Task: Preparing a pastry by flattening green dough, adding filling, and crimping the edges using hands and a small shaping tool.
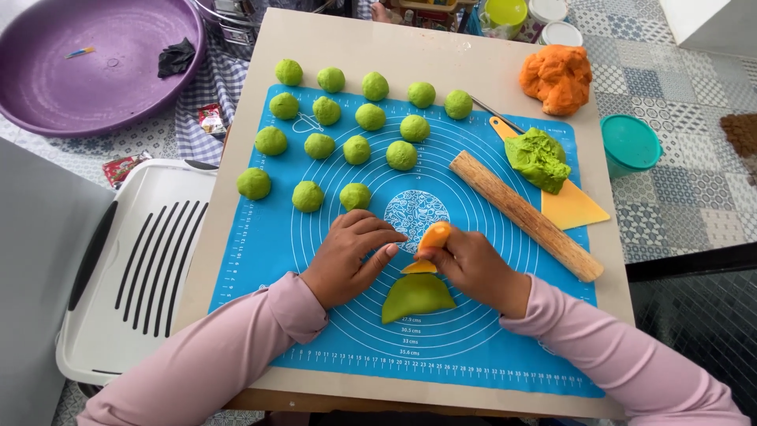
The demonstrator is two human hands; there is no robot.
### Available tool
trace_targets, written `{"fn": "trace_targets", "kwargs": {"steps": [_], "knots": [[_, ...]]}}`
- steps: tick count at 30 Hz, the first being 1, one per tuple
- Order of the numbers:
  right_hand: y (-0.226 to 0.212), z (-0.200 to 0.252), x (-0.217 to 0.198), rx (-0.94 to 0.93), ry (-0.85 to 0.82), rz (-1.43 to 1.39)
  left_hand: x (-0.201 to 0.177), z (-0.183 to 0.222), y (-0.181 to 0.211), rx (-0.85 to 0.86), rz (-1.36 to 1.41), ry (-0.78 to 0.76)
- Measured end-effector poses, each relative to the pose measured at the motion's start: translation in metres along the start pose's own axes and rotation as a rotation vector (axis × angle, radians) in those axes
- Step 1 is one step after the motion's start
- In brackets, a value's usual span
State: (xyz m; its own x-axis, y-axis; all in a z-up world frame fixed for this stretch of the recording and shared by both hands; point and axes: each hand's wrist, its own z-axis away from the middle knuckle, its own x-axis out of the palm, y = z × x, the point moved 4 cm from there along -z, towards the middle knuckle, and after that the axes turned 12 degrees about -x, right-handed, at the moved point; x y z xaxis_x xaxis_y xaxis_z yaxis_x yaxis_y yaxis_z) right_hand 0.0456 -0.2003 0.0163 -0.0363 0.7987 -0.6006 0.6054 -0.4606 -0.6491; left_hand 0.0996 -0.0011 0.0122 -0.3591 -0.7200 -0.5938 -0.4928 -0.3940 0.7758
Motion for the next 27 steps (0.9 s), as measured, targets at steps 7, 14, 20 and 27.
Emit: {"fn": "trace_targets", "kwargs": {"steps": [7, 14, 20, 27], "knots": [[0.001, 0.010, 0.012, -0.172, 0.190, -0.212, -0.005, -0.003, -0.003, 0.008, 0.030, 0.024], [0.003, 0.011, 0.023, -0.217, 0.097, -0.234, -0.005, -0.004, -0.004, 0.006, 0.008, 0.027], [0.006, 0.013, 0.024, -0.195, 0.059, -0.229, -0.004, -0.004, -0.005, -0.014, 0.016, 0.002], [-0.004, 0.007, 0.025, -0.215, -0.023, -0.179, -0.001, -0.003, -0.008, -0.032, 0.012, -0.008]]}}
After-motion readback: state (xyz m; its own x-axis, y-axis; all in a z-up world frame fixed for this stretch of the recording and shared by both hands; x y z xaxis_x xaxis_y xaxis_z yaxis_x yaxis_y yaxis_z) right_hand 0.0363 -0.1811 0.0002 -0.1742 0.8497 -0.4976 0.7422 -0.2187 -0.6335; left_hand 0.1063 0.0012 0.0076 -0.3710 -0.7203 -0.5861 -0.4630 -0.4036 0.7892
